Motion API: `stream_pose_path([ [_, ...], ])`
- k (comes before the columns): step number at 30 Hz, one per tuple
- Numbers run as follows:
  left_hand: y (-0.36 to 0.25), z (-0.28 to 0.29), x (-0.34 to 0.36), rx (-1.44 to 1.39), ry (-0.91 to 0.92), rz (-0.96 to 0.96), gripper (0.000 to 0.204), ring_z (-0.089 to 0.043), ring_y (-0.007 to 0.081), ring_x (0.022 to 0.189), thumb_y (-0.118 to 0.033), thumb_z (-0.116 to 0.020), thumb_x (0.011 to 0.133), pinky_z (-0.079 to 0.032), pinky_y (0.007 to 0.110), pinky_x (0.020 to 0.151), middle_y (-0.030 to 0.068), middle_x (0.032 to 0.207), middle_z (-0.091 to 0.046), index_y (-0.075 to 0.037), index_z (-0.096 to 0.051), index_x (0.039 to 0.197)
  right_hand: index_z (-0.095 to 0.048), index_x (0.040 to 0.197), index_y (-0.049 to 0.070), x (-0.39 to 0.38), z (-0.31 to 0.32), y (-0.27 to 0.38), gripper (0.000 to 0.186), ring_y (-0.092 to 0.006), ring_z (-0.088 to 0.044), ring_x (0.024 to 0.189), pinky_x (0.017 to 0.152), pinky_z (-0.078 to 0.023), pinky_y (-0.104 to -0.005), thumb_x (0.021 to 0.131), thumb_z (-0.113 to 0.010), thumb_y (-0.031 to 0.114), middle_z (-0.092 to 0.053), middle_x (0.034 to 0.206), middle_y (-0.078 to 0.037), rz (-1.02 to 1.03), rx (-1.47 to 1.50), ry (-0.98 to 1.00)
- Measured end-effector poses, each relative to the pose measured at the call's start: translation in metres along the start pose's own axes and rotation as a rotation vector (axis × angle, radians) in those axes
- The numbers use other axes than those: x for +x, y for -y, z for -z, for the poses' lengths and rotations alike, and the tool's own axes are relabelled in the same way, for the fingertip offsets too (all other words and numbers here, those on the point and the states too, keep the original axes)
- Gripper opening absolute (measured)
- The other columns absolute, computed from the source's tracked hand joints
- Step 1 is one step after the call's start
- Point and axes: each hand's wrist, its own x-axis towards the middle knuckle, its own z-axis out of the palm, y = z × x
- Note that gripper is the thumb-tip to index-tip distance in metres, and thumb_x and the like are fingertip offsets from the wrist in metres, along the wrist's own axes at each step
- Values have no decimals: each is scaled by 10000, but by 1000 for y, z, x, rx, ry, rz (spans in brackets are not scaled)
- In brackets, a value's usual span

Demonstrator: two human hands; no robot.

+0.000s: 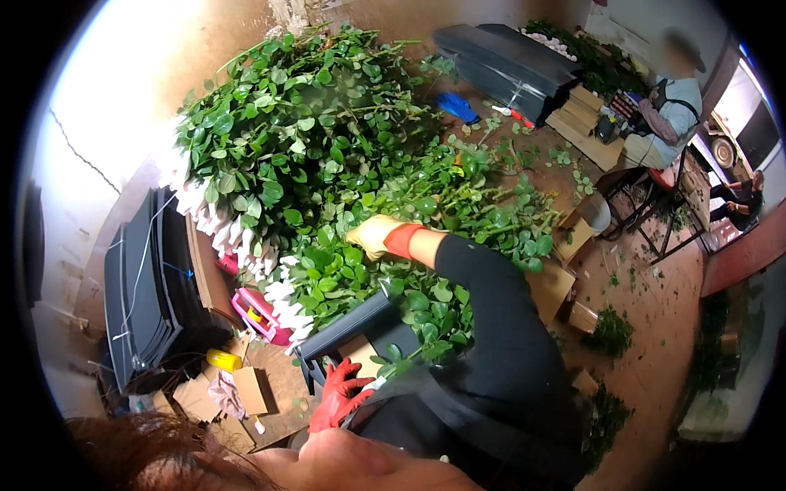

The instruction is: The person arranges white roses into a black plastic tray, placing them one by one into individual compartments. They then cover the tray with a clear plastic sheet and place a cardboard lid on top.

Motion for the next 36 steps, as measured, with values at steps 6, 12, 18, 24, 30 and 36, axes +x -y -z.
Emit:
stream_pose_path([
  [6,-1,-2,2,-13,-10,-7,349,-431,400,1501,-346,-868,837,-116,589,1298,170,1448,-627,-223,-834,1162,-661,950,144,-48,97,39,201,-358,-705,854,764,-554,-484,794,-781,184,-679,840,-126,260,-227,-539],
  [12,0,4,-6,35,-4,-9,360,-423,425,1497,-385,-817,881,-131,661,1273,168,1445,-615,-222,-814,1202,-502,1567,249,-70,145,76,648,-271,-672,1160,903,-555,-427,933,-578,136,-702,1253,-80,143,-805,-892],
  [18,-3,3,-1,28,-22,-20,368,-433,426,1491,-388,-833,864,-146,659,1274,176,1438,-617,-237,-816,1199,-599,1433,174,-63,-41,26,483,-359,-638,1244,937,-586,-523,956,-644,236,-639,1361,-174,74,-427,-317],
  [24,-8,1,1,12,-14,0,338,-449,419,1483,-376,-846,856,-159,650,1274,176,1431,-625,-227,-831,1159,-791,1054,81,-126,-21,25,229,-354,-765,958,818,-591,-504,918,-660,210,-789,989,-152,-146,-169,82],
  [30,-7,1,-3,25,-25,18,336,-450,428,1478,-364,-843,861,-163,641,1277,185,1423,-627,-223,-827,1165,-819,1132,144,-44,-43,-14,250,-275,-756,1101,850,-592,-438,914,-702,180,-783,1237,-89,-411,-391,96],
  [36,-6,7,0,66,-28,-47,327,-464,419,1466,-398,-818,880,-182,653,1269,170,1388,-644,-222,-826,1155,-823,1131,107,-34,-52,-30,280,-328,-746,1134,920,-596,-491,902,-710,222,-783,1204,-135,-335,-316,200],
])
